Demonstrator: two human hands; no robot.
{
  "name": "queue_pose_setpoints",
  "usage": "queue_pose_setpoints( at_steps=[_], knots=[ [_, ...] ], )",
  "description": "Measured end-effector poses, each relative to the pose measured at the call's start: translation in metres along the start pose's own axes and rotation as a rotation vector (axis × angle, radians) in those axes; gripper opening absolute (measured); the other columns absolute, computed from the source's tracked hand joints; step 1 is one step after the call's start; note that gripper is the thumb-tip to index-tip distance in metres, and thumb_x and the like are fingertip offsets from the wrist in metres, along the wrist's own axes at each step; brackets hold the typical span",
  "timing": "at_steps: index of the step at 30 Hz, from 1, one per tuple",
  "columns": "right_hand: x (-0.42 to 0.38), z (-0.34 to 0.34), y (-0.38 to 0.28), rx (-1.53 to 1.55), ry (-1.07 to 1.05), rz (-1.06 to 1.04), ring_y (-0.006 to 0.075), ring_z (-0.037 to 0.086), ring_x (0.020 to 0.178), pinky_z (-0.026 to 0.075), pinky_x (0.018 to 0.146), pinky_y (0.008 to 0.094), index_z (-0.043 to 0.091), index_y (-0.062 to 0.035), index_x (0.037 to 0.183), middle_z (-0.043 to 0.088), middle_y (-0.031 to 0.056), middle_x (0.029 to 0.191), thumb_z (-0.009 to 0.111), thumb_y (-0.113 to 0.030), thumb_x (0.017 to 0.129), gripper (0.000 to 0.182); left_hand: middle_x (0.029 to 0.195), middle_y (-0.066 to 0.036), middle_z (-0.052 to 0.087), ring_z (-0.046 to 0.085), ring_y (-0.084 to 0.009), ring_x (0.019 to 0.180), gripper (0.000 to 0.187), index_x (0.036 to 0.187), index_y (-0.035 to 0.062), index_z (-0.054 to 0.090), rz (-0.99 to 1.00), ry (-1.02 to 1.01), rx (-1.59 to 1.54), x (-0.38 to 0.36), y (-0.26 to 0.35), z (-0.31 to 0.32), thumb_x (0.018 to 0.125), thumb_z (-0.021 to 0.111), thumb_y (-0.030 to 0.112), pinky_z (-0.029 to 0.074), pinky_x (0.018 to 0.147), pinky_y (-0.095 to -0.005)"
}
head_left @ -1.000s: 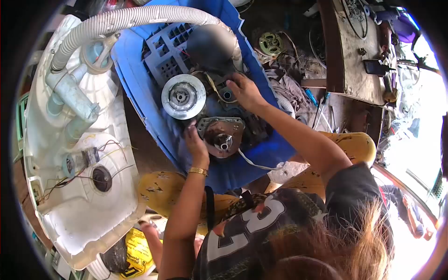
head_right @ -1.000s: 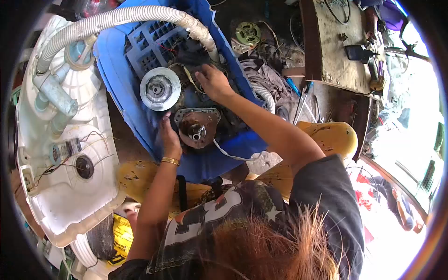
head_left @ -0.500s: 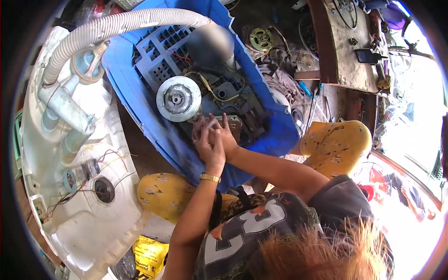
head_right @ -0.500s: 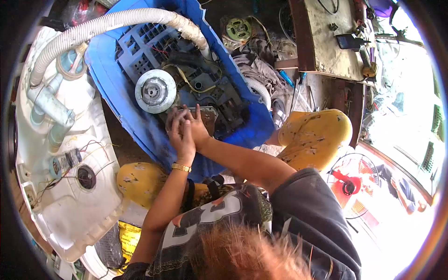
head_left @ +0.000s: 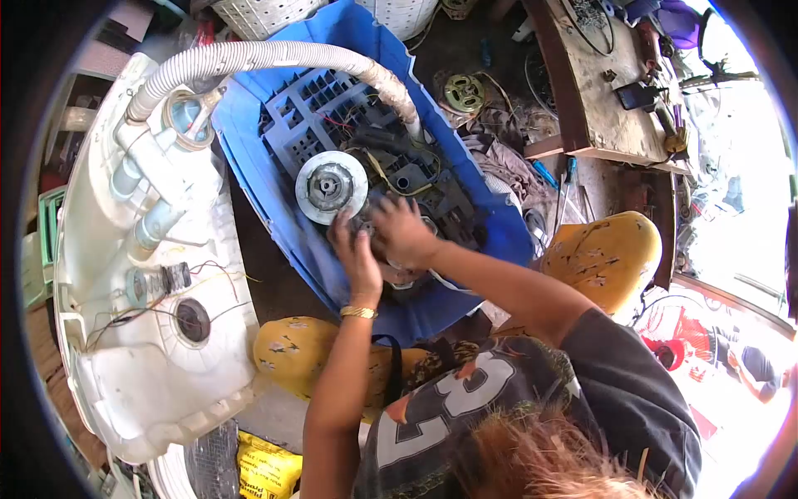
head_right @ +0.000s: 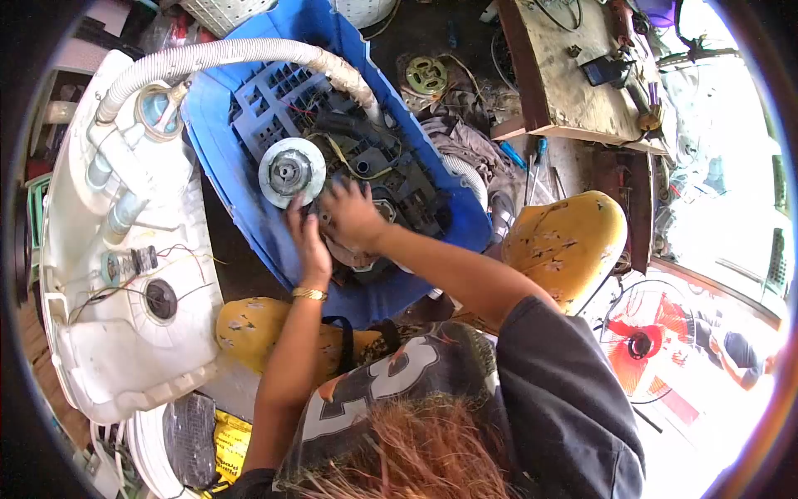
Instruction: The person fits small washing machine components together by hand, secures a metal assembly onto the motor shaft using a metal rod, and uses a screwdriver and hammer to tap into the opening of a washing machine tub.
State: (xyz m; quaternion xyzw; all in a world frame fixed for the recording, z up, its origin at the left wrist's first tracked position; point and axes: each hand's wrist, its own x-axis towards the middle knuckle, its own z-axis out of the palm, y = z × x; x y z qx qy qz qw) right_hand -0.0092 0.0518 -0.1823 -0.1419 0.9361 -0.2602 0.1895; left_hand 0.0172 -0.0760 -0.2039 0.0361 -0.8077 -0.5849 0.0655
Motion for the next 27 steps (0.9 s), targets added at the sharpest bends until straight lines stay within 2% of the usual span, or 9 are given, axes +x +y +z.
queue_pose_setpoints(
  at_steps=[3, 4, 7, 9, 13, 14, 17, 22, 27],
  knots=[
    [-0.004, -0.046, 0.036, 0.276, 0.177, -0.024, 0.0397, 0.057, 0.096, 0.046, 0.085, 0.0451, 0.058, -0.0046, 0.105, 0.057, 0.0204, 0.106, 0.066, -0.032, 0.079, 0.039, 0.106, -0.015, 0.055, 0.054, -0.0287, 0.100, 0.031, 0.108, 0.0022, 0.056, -0.063, -0.274, 0.201, -0.004, 0.023, -0.032, 0.078, 0.059, 0.013, 0.043, 0.088, -0.0376],
    [-0.009, -0.047, 0.054, 0.189, 0.114, -0.088, 0.0384, 0.059, 0.093, 0.048, 0.080, 0.0441, 0.060, -0.0062, 0.102, 0.059, 0.0193, 0.101, 0.065, -0.032, 0.079, 0.036, 0.095, -0.012, 0.058, 0.060, -0.0273, 0.083, 0.026, 0.100, 0.0046, 0.058, -0.083, -0.320, 0.222, -0.011, 0.037, -0.028, 0.076, 0.063, 0.012, 0.048, 0.073, -0.0367],
    [-0.029, -0.039, 0.073, 0.056, -0.053, -0.204, 0.0368, 0.061, 0.086, 0.050, 0.074, 0.0439, 0.061, -0.0095, 0.101, 0.062, 0.0157, 0.090, 0.063, -0.032, 0.081, 0.030, 0.084, -0.013, 0.065, 0.064, -0.0320, 0.074, 0.044, 0.105, 0.0066, 0.055, 0.181, -0.434, 0.656, -0.036, 0.048, -0.010, 0.077, 0.070, 0.036, 0.051, 0.062, -0.0409],
    [-0.041, -0.032, 0.076, -0.014, -0.099, -0.249, 0.0361, 0.061, 0.084, 0.050, 0.072, 0.0437, 0.061, -0.0095, 0.100, 0.062, 0.0146, 0.091, 0.062, -0.031, 0.081, 0.028, 0.079, -0.016, 0.065, 0.064, -0.0339, 0.071, 0.048, 0.108, 0.0040, 0.051, 0.127, -0.397, 0.794, -0.046, 0.051, 0.005, 0.079, 0.067, 0.040, 0.051, 0.060, -0.0424],
    [-0.071, -0.065, 0.068, 0.052, 0.078, -0.286, 0.0348, 0.063, 0.083, 0.051, 0.071, 0.0446, 0.061, -0.0105, 0.098, 0.064, 0.0150, 0.088, 0.060, -0.032, 0.082, 0.027, 0.069, -0.018, 0.064, 0.064, -0.0360, 0.063, 0.047, 0.112, -0.0016, 0.047, 0.188, -0.379, 1.022, -0.046, 0.043, 0.024, 0.086, 0.059, 0.036, 0.051, 0.054, -0.0441],
    [-0.084, -0.080, 0.067, 0.059, 0.165, -0.279, 0.0361, 0.062, 0.085, 0.051, 0.073, 0.0449, 0.061, -0.0093, 0.100, 0.064, 0.0163, 0.090, 0.061, -0.030, 0.083, 0.027, 0.077, -0.023, 0.063, 0.062, -0.0403, 0.071, 0.041, 0.113, -0.0024, 0.046, 0.095, -0.490, 0.999, -0.043, 0.048, 0.025, 0.088, 0.058, 0.028, 0.051, 0.063, -0.0478],
    [-0.108, -0.116, 0.085, 0.124, 0.286, -0.308, 0.0364, 0.062, 0.085, 0.050, 0.075, 0.0432, 0.060, -0.0073, 0.105, 0.063, 0.0165, 0.090, 0.063, -0.023, 0.082, 0.028, 0.086, -0.023, 0.063, 0.062, -0.0398, 0.081, 0.038, 0.115, -0.0016, 0.046, 0.389, -0.597, 1.046, -0.037, 0.037, 0.013, 0.087, 0.058, 0.021, 0.051, 0.068, -0.0460],
    [-0.135, -0.141, 0.106, 0.170, 0.389, -0.208, 0.0346, 0.062, 0.085, 0.050, 0.075, 0.0415, 0.061, -0.0074, 0.106, 0.064, 0.0163, 0.090, 0.064, -0.021, 0.082, 0.027, 0.121, -0.011, 0.054, 0.051, -0.0375, 0.110, 0.033, 0.116, 0.0063, 0.051, 0.547, -0.824, 0.998, -0.036, 0.059, -0.005, 0.083, 0.047, 0.001, 0.048, 0.088, -0.0429],
    [-0.156, -0.171, 0.107, 0.227, 0.436, -0.286, 0.0356, 0.063, 0.082, 0.050, 0.072, 0.0416, 0.062, -0.0079, 0.103, 0.066, 0.0171, 0.089, 0.064, -0.021, 0.082, 0.024, 0.115, -0.014, 0.057, 0.054, -0.0369, 0.102, 0.028, 0.113, 0.0070, 0.054, 0.514, -0.707, 0.890, -0.047, 0.046, 0.005, 0.086, 0.049, 0.006, 0.046, 0.088, -0.0427]
  ],
)
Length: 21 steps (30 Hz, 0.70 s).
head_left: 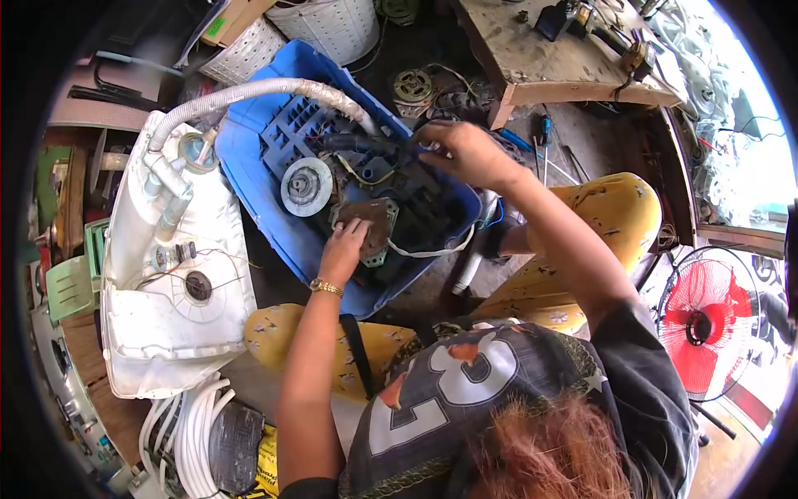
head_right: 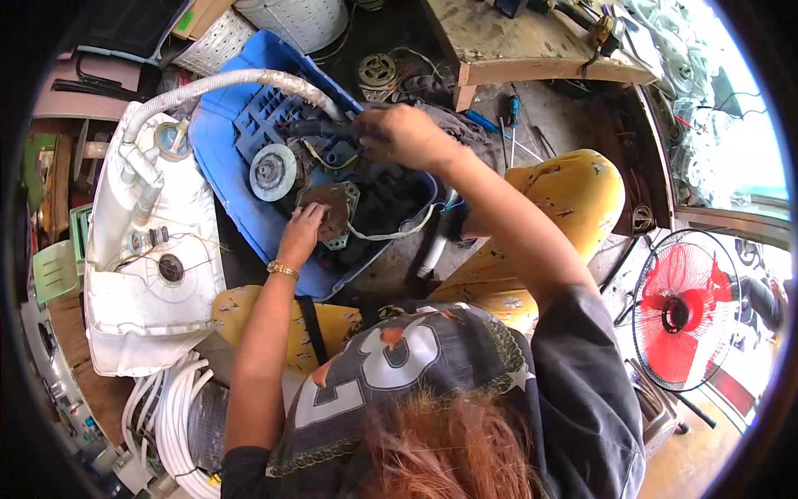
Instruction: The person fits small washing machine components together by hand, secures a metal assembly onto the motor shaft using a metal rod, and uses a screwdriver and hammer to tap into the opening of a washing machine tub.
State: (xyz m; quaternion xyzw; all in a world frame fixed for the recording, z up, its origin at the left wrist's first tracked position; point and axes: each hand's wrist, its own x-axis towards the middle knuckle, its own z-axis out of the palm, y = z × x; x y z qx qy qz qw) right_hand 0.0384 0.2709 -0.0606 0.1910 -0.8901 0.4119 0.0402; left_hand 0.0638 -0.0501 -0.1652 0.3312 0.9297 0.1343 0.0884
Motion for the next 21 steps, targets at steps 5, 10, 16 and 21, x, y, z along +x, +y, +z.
queue_pose_setpoints(
  at_steps=[5, 10, 16, 21],
  knots=[
    [-0.025, -0.073, 0.014, 0.010, 0.247, 0.129, 0.0246, 0.064, 0.079, 0.050, 0.073, 0.0344, 0.063, -0.0048, 0.106, 0.067, 0.0147, 0.092, 0.063, -0.016, 0.085, 0.023, 0.105, -0.020, 0.059, 0.057, -0.0384, 0.095, 0.032, 0.108, 0.0034, 0.056, -0.448, 0.168, -0.358, 0.011, 0.005, 0.013, 0.086, 0.061, 0.026, 0.047, 0.082, -0.0432],
    [-0.045, -0.123, 0.036, 0.285, 0.488, 0.233, 0.0107, 0.059, 0.076, 0.048, 0.071, 0.0244, 0.062, -0.0010, 0.112, 0.068, 0.0056, 0.092, 0.057, -0.017, 0.092, 0.026, 0.110, -0.017, 0.053, 0.056, -0.0380, 0.098, 0.040, 0.110, 0.0035, 0.053, -0.313, 0.111, -0.245, -0.001, 0.006, -0.002, 0.076, 0.070, 0.016, 0.046, 0.084, -0.0429],
    [-0.053, -0.134, 0.037, 0.349, 0.504, 0.294, 0.0097, 0.059, 0.077, 0.048, 0.071, 0.0235, 0.063, -0.0009, 0.110, 0.067, 0.0042, 0.093, 0.056, -0.016, 0.093, 0.024, 0.111, -0.018, 0.052, 0.053, -0.0387, 0.102, 0.040, 0.108, 0.0035, 0.054, -0.414, 0.254, -0.317, -0.007, -0.006, 0.028, 0.072, 0.072, 0.010, 0.045, 0.086, -0.0439],
    [-0.058, -0.161, 0.040, 0.179, 0.405, 0.237, 0.0091, 0.058, 0.078, 0.048, 0.073, 0.0241, 0.063, -0.0029, 0.111, 0.067, 0.0033, 0.092, 0.056, -0.017, 0.093, 0.024, 0.108, -0.018, 0.054, 0.052, -0.0403, 0.104, 0.040, 0.107, 0.0046, 0.055, -0.438, 0.304, -0.342, -0.001, 0.006, 0.031, 0.073, 0.073, 0.016, 0.043, 0.089, -0.0457]
  ],
)
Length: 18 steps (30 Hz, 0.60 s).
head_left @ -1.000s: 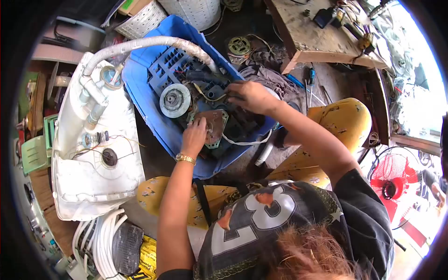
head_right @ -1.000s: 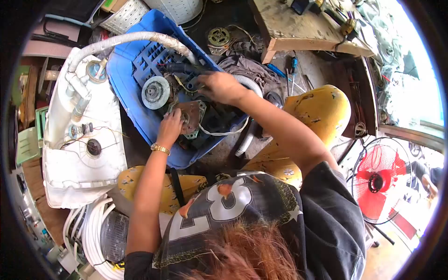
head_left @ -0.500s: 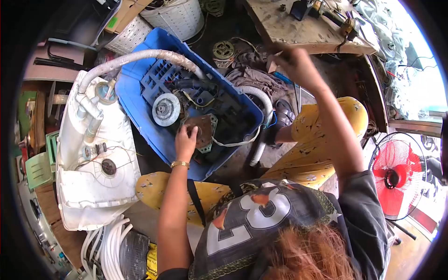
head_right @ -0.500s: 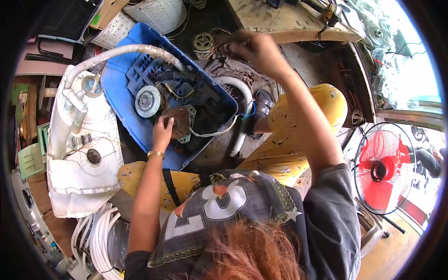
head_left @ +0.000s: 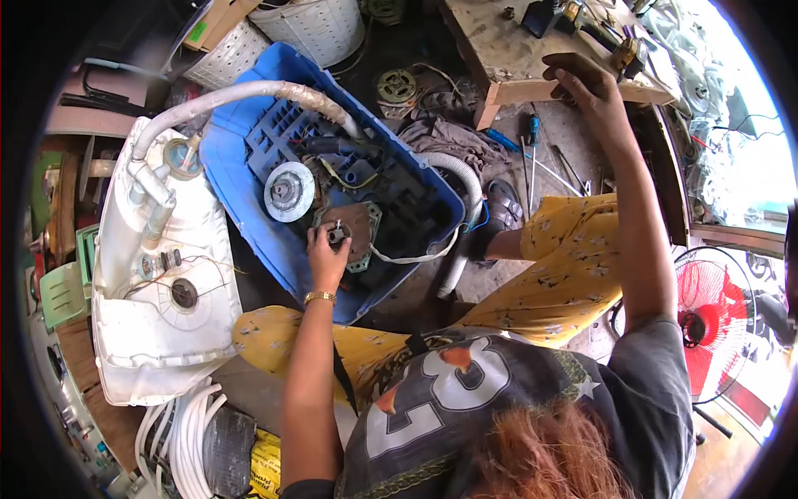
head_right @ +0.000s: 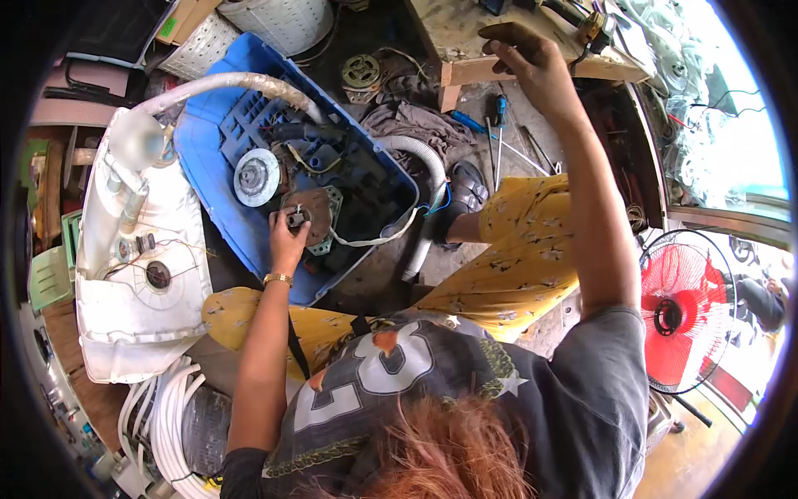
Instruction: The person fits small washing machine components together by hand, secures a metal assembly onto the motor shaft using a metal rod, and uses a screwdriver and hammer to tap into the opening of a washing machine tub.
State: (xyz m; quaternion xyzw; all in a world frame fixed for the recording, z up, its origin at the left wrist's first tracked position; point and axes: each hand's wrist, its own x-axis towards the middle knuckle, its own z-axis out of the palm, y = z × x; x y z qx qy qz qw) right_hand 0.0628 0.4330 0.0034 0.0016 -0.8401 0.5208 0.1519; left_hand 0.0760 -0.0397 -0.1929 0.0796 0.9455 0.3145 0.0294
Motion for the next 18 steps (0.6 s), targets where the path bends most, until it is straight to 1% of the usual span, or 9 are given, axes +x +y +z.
queue_pose_setpoints(
  at_steps=[4, 5, 6, 9, 11, 13, 15, 17, 18],
  knots=[
    [0.000, -0.057, 0.012, -0.175, -0.003, 0.014, 0.0085, 0.056, 0.078, 0.047, 0.072, 0.0240, 0.062, -0.0034, 0.113, 0.065, 0.0021, 0.090, 0.056, -0.016, 0.092, 0.024, 0.102, -0.016, 0.054, 0.051, -0.0400, 0.100, 0.037, 0.105, 0.0074, 0.056, -0.002, 0.055, 0.061, 0.004, 0.007, 0.006, 0.074, 0.072, 0.021, 0.041, 0.090, -0.0483],
    [-0.004, -0.071, 0.018, -0.159, 0.007, 0.004, 0.0083, 0.056, 0.078, 0.047, 0.071, 0.0237, 0.062, -0.0031, 0.112, 0.065, 0.0022, 0.090, 0.056, -0.014, 0.092, 0.023, 0.101, -0.016, 0.054, 0.051, -0.0401, 0.099, 0.036, 0.104, 0.0077, 0.056, -0.014, 0.056, 0.082, 0.003, 0.012, 0.005, 0.075, 0.071, 0.021, 0.041, 0.089, -0.0486],
    [-0.008, -0.088, 0.034, -0.170, 0.046, 0.077, 0.0081, 0.056, 0.078, 0.047, 0.070, 0.0236, 0.062, -0.0031, 0.112, 0.065, 0.0021, 0.090, 0.056, -0.014, 0.092, 0.023, 0.100, -0.017, 0.054, 0.051, -0.0399, 0.099, 0.032, 0.101, 0.0070, 0.057, -0.017, 0.080, 0.129, 0.004, 0.016, 0.007, 0.076, 0.070, 0.021, 0.040, 0.089, -0.0485],
    [-0.032, -0.116, 0.086, -0.120, 0.154, 0.314, 0.0074, 0.056, 0.076, 0.047, 0.066, 0.0235, 0.062, -0.0035, 0.111, 0.065, 0.0028, 0.089, 0.058, -0.012, 0.090, 0.024, 0.101, -0.018, 0.054, 0.051, -0.0403, 0.099, 0.030, 0.098, 0.0052, 0.057, -0.001, 0.148, 0.115, 0.010, 0.001, 0.025, 0.076, 0.069, 0.022, 0.040, 0.088, -0.0487],
    [-0.060, -0.134, 0.184, -0.014, 0.114, 0.279, 0.0080, 0.057, 0.069, 0.047, 0.058, 0.0244, 0.063, -0.0039, 0.108, 0.065, 0.0018, 0.085, 0.057, -0.012, 0.090, 0.021, 0.101, -0.019, 0.054, 0.051, -0.0406, 0.098, 0.027, 0.094, 0.0031, 0.059, -0.005, 0.187, 0.142, 0.011, 0.007, 0.030, 0.077, 0.068, 0.022, 0.040, 0.087, -0.0490],
    [-0.090, -0.114, 0.217, -0.198, 0.156, 0.446, 0.0097, 0.057, 0.061, 0.046, 0.052, 0.0254, 0.063, -0.0028, 0.104, 0.064, 0.0015, 0.078, 0.055, -0.013, 0.090, 0.019, 0.101, -0.020, 0.054, 0.051, -0.0408, 0.098, 0.026, 0.093, 0.0026, 0.059, 0.015, 0.215, 0.138, 0.012, 0.011, 0.029, 0.078, 0.068, 0.022, 0.040, 0.087, -0.0493],
    [-0.115, -0.086, 0.251, -0.194, 0.114, 0.529, 0.0112, 0.057, 0.058, 0.046, 0.049, 0.0271, 0.063, -0.0033, 0.103, 0.063, 0.0035, 0.073, 0.057, -0.014, 0.089, 0.018, 0.099, -0.019, 0.054, 0.051, -0.0400, 0.096, 0.023, 0.092, 0.0029, 0.060, 0.059, 0.191, 0.160, 0.011, 0.006, 0.029, 0.079, 0.066, 0.021, 0.041, 0.085, -0.0483],
    [-0.144, -0.061, 0.320, -0.213, 0.028, 0.599, 0.0145, 0.059, 0.058, 0.048, 0.052, 0.0333, 0.063, -0.0049, 0.105, 0.063, 0.0079, 0.073, 0.058, -0.015, 0.088, 0.020, 0.098, -0.018, 0.055, 0.052, -0.0397, 0.095, 0.022, 0.092, 0.0033, 0.060, 0.089, 0.139, 0.163, 0.012, 0.015, 0.021, 0.079, 0.066, 0.020, 0.042, 0.084, -0.0477],
    [-0.155, -0.040, 0.335, -0.248, 0.023, 0.665, 0.0143, 0.059, 0.061, 0.048, 0.053, 0.0310, 0.065, -0.0048, 0.101, 0.065, 0.0065, 0.077, 0.059, -0.015, 0.088, 0.017, 0.096, -0.016, 0.055, 0.053, -0.0381, 0.094, 0.019, 0.091, 0.0040, 0.059, 0.099, 0.161, 0.166, 0.013, 0.019, 0.021, 0.079, 0.065, 0.017, 0.042, 0.084, -0.0463]
  ],
)
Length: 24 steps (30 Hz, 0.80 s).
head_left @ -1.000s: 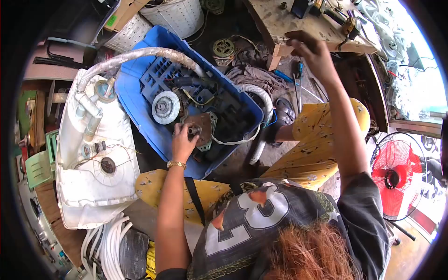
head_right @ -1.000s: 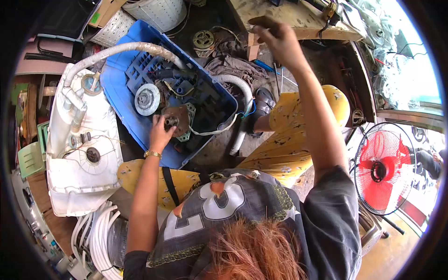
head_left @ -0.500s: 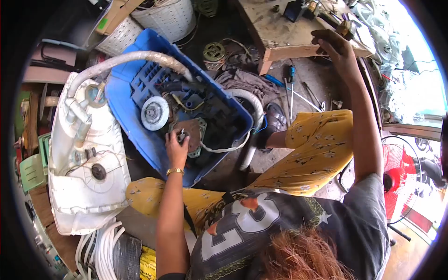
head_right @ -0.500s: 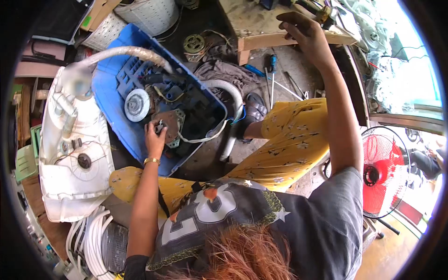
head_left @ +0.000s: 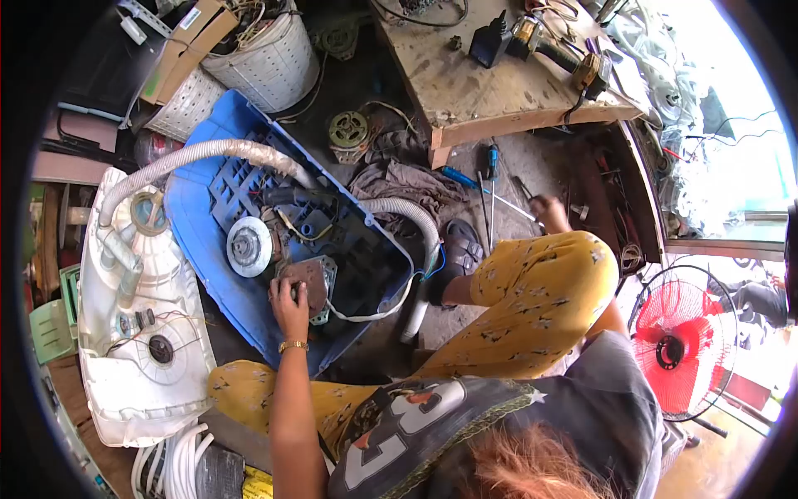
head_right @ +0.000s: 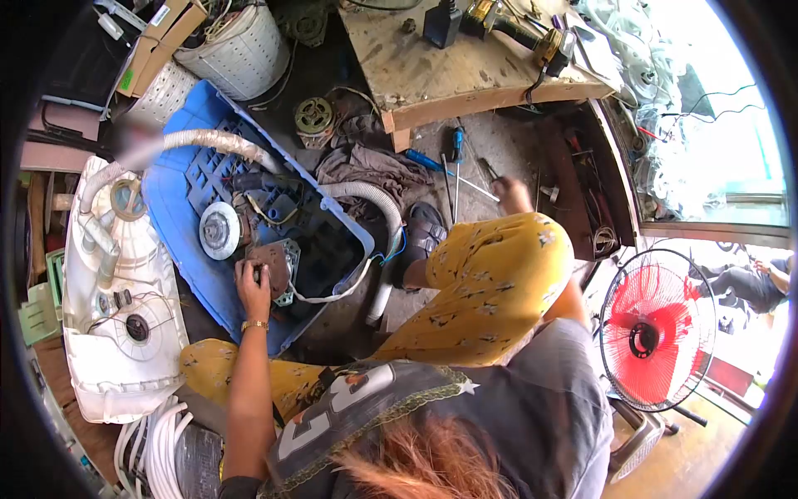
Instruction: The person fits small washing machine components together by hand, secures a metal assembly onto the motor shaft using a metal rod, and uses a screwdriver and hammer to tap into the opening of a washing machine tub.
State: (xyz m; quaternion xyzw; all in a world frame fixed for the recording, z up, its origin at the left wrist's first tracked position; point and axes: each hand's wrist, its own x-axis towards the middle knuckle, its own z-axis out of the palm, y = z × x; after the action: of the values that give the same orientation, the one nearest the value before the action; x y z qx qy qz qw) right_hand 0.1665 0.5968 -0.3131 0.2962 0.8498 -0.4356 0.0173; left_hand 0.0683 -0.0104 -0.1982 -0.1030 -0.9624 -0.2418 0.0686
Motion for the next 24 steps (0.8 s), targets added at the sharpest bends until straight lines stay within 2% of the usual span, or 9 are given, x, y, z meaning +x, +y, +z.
queue_pose_setpoints(
  at_steps=[1, 3, 5, 11, 12, 14, 17, 19, 24],
  knots=[
    [-0.006, 0.028, 0.012, -0.037, -0.001, 0.067, 0.0141, 0.058, 0.064, 0.048, 0.055, 0.0286, 0.066, -0.0046, 0.097, 0.066, 0.0051, 0.081, 0.059, -0.015, 0.089, 0.015, 0.095, -0.016, 0.055, 0.053, -0.0375, 0.094, 0.019, 0.091, 0.0040, 0.059, -0.030, 0.003, -0.026, -0.001, 0.001, 0.001, 0.079, 0.065, 0.017, 0.042, 0.084, -0.0459],
    [-0.007, 0.081, 0.065, -0.514, 0.024, -0.050, 0.0213, 0.061, 0.067, 0.050, 0.059, 0.0330, 0.067, -0.0107, 0.102, 0.068, 0.0049, 0.084, 0.060, -0.014, 0.086, 0.017, 0.094, -0.015, 0.056, 0.053, -0.0362, 0.094, 0.018, 0.091, 0.0041, 0.059, -0.083, 0.003, -0.084, 0.000, -0.001, 0.005, 0.079, 0.065, 0.016, 0.042, 0.084, -0.0450],
    [-0.027, 0.102, 0.071, -0.757, 0.005, -0.008, 0.0221, 0.061, 0.068, 0.050, 0.059, 0.0334, 0.067, -0.0106, 0.101, 0.068, 0.0058, 0.084, 0.061, -0.014, 0.086, 0.017, 0.094, -0.014, 0.056, 0.054, -0.0350, 0.094, 0.017, 0.091, 0.0034, 0.059, -0.056, 0.006, -0.092, -0.001, -0.006, 0.009, 0.079, 0.064, 0.014, 0.043, 0.083, -0.0443],
    [-0.052, 0.088, 0.064, -0.837, -0.062, 0.179, 0.0245, 0.062, 0.069, 0.050, 0.061, 0.0347, 0.066, -0.0101, 0.101, 0.067, 0.0083, 0.085, 0.062, -0.015, 0.085, 0.017, 0.105, -0.018, 0.056, 0.053, -0.0386, 0.099, 0.023, 0.097, 0.0014, 0.059, -0.016, -0.021, -0.025, 0.000, -0.017, 0.009, 0.081, 0.063, 0.017, 0.043, 0.086, -0.0445],
    [-0.054, 0.087, 0.067, -0.848, -0.065, 0.190, 0.0249, 0.062, 0.070, 0.050, 0.061, 0.0349, 0.066, -0.0100, 0.101, 0.067, 0.0088, 0.086, 0.062, -0.015, 0.085, 0.017, 0.107, -0.021, 0.056, 0.052, -0.0404, 0.102, 0.026, 0.097, 0.0021, 0.058, -0.091, -0.021, -0.164, 0.003, 0.000, 0.002, 0.080, 0.066, 0.020, 0.041, 0.089, -0.0462],
    [-0.057, 0.083, 0.070, -0.872, -0.078, 0.200, 0.0257, 0.063, 0.070, 0.050, 0.061, 0.0353, 0.066, -0.0099, 0.101, 0.067, 0.0096, 0.086, 0.062, -0.015, 0.085, 0.017, 0.105, -0.022, 0.057, 0.052, -0.0408, 0.102, 0.028, 0.096, 0.0032, 0.058, -0.021, -0.068, -0.058, 0.000, -0.014, 0.005, 0.077, 0.068, 0.021, 0.040, 0.090, -0.0476],
    [-0.059, 0.068, 0.078, -0.902, -0.073, 0.184, 0.0269, 0.063, 0.071, 0.050, 0.062, 0.0360, 0.065, -0.0097, 0.100, 0.067, 0.0109, 0.087, 0.062, -0.015, 0.084, 0.017, 0.099, -0.018, 0.058, 0.053, -0.0392, 0.096, 0.022, 0.087, 0.0028, 0.060, -0.055, -0.057, -0.083, 0.001, -0.011, 0.003, 0.075, 0.070, 0.019, 0.042, 0.085, -0.0454],
    [-0.058, 0.052, 0.079, -0.913, -0.052, 0.154, 0.0277, 0.063, 0.072, 0.050, 0.062, 0.0364, 0.065, -0.0095, 0.100, 0.067, 0.0118, 0.087, 0.063, -0.016, 0.084, 0.017, 0.100, -0.017, 0.057, 0.053, -0.0385, 0.096, 0.023, 0.089, 0.0026, 0.060, -0.039, -0.100, -0.158, 0.002, -0.013, -0.001, 0.075, 0.069, 0.018, 0.043, 0.084, -0.0444],
    [-0.057, -0.018, 0.074, -0.914, 0.049, -0.011, 0.0297, 0.064, 0.073, 0.050, 0.064, 0.0374, 0.064, -0.0091, 0.100, 0.067, 0.0139, 0.088, 0.063, -0.016, 0.084, 0.018, 0.101, -0.016, 0.056, 0.054, -0.0376, 0.095, 0.021, 0.091, 0.0031, 0.060, -0.001, -0.040, -0.113, 0.001, -0.009, -0.006, 0.076, 0.067, 0.016, 0.043, 0.082, -0.0441]
  ],
)
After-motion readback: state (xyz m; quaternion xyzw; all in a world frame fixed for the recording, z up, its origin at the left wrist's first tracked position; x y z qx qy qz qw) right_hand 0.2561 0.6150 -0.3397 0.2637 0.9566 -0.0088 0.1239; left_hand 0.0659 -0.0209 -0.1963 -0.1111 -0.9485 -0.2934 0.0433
